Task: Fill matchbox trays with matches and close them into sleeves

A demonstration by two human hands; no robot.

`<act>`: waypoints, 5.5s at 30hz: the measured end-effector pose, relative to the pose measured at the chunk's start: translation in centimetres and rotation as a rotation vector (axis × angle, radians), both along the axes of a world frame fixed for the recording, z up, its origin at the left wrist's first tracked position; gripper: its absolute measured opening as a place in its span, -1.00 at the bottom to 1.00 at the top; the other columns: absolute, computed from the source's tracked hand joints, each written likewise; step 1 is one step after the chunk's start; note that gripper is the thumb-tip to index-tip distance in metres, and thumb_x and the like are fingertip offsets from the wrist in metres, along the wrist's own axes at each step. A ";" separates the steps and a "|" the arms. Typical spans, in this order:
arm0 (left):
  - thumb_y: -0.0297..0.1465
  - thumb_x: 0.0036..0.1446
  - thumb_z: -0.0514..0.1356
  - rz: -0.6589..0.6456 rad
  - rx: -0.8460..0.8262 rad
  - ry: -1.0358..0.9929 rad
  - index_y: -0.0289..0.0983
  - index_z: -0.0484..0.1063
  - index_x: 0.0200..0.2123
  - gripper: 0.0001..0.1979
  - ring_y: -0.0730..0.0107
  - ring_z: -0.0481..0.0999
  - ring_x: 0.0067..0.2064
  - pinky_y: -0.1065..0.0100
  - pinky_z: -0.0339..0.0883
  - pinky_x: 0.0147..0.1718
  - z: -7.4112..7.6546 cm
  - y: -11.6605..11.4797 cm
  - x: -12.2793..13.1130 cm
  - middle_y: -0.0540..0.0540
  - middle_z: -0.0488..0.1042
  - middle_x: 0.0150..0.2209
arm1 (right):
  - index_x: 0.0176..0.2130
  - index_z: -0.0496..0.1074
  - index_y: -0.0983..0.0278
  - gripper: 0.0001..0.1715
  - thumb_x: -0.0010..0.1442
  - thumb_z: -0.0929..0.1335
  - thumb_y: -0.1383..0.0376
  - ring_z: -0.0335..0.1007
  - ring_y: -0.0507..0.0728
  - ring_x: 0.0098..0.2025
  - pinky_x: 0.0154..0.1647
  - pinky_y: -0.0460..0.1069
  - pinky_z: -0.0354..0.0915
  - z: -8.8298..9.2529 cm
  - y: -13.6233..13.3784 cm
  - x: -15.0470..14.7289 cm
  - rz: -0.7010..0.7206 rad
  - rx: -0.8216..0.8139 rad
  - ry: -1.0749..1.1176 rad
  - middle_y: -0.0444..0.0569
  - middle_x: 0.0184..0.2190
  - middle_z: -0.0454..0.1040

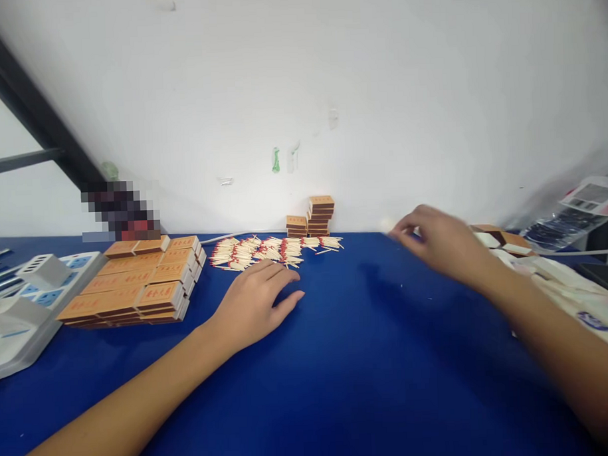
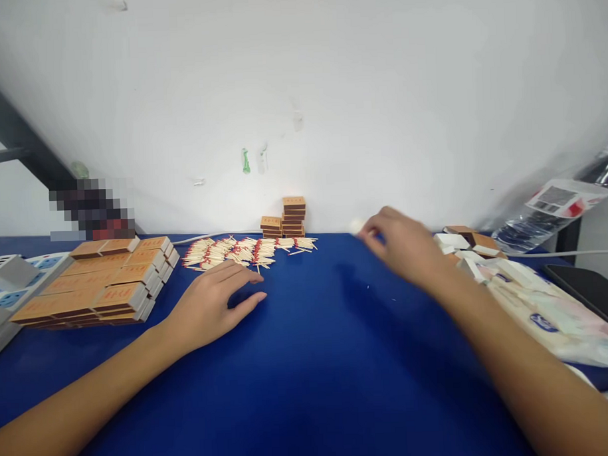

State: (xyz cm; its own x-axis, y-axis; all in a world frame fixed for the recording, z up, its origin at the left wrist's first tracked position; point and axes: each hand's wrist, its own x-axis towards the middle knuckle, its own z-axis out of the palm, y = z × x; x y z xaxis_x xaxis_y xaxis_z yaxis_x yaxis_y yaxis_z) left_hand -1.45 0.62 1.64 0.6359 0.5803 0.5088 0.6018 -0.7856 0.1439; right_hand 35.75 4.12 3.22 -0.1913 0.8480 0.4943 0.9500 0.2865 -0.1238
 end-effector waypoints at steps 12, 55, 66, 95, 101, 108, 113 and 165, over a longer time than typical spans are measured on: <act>-0.14 0.25 0.34 0.042 -0.228 0.096 -0.22 0.56 -0.06 -0.68 0.06 0.51 0.00 0.02 0.43 0.05 -0.3 -0.4 0.1 -0.14 0.52 -0.09 | -0.18 0.55 0.21 -0.85 0.38 0.37 0.22 0.36 0.09 -0.35 -0.28 0.00 0.27 -1.8 -1.6 -10.7 0.375 -0.238 0.291 -0.06 -0.30 0.48; -0.24 0.24 0.34 0.038 -0.212 0.080 -0.24 0.51 -0.12 -0.76 0.09 0.52 -0.04 0.10 0.42 -0.07 0.1 0.7 -0.6 -0.12 0.52 -0.16 | -0.18 0.40 0.19 -0.85 0.45 0.26 0.27 0.40 0.15 -0.25 -0.26 0.03 0.30 -1.3 -1.9 -10.9 0.440 -0.260 0.136 0.02 -0.19 0.48; -0.25 0.26 0.32 0.021 -0.146 0.062 -0.23 0.50 -0.11 -0.78 0.11 0.53 -0.07 0.11 0.45 -0.08 -0.1 0.6 -0.3 -0.12 0.52 -0.17 | -0.16 0.46 0.19 -0.84 0.45 0.28 0.27 0.42 0.13 -0.27 -0.26 0.02 0.33 -1.9 -2.5 -11.7 0.517 -0.258 0.123 0.00 -0.20 0.49; -0.23 0.30 0.30 0.017 -0.164 0.090 -0.28 0.52 -0.05 -0.74 0.11 0.52 -0.02 0.09 0.45 -0.01 -0.1 0.3 -0.3 -0.14 0.53 -0.11 | -0.19 0.53 0.22 -0.85 0.36 0.36 0.24 0.30 0.09 -0.37 -0.29 0.01 0.25 -4.5 2.3 -7.9 0.305 -0.219 0.231 -0.06 -0.32 0.40; -0.24 0.31 0.29 0.018 -0.174 0.099 -0.26 0.52 -0.06 -0.75 0.11 0.52 -0.05 0.10 0.45 -0.05 -0.2 0.5 -0.4 -0.13 0.51 -0.15 | -0.24 0.49 0.24 -0.86 0.34 0.36 0.24 0.32 0.11 -0.36 -0.32 0.01 0.23 -4.0 2.2 -8.0 0.281 -0.271 0.212 -0.05 -0.33 0.41; -0.24 0.31 0.30 0.024 -0.157 0.099 -0.26 0.52 -0.07 -0.76 0.11 0.53 -0.05 0.13 0.46 -0.08 0.0 0.6 -0.4 -0.14 0.52 -0.15 | -0.23 0.47 0.23 -0.85 0.37 0.35 0.22 0.33 0.12 -0.35 -0.32 0.01 0.22 -4.0 2.1 -8.0 0.293 -0.287 0.176 -0.03 -0.31 0.42; -0.25 0.31 0.29 0.031 -0.152 0.097 -0.26 0.52 -0.06 -0.77 0.11 0.54 -0.05 0.12 0.46 -0.07 -0.1 0.7 -0.4 -0.14 0.52 -0.14 | -0.24 0.42 0.24 -0.84 0.40 0.33 0.23 0.35 0.12 -0.33 -0.30 0.00 0.22 -4.1 2.2 -7.9 0.310 -0.285 0.149 -0.01 -0.26 0.43; -0.23 0.32 0.28 0.050 -0.083 0.112 -0.25 0.51 -0.07 -0.76 0.11 0.55 -0.06 0.09 0.47 -0.04 0.0 0.3 -0.2 -0.14 0.53 -0.15 | -0.21 0.49 0.21 -0.88 0.36 0.37 0.22 0.43 0.16 -0.29 -0.26 0.06 0.30 -3.0 0.7 -9.2 0.216 -0.113 0.187 0.00 -0.28 0.47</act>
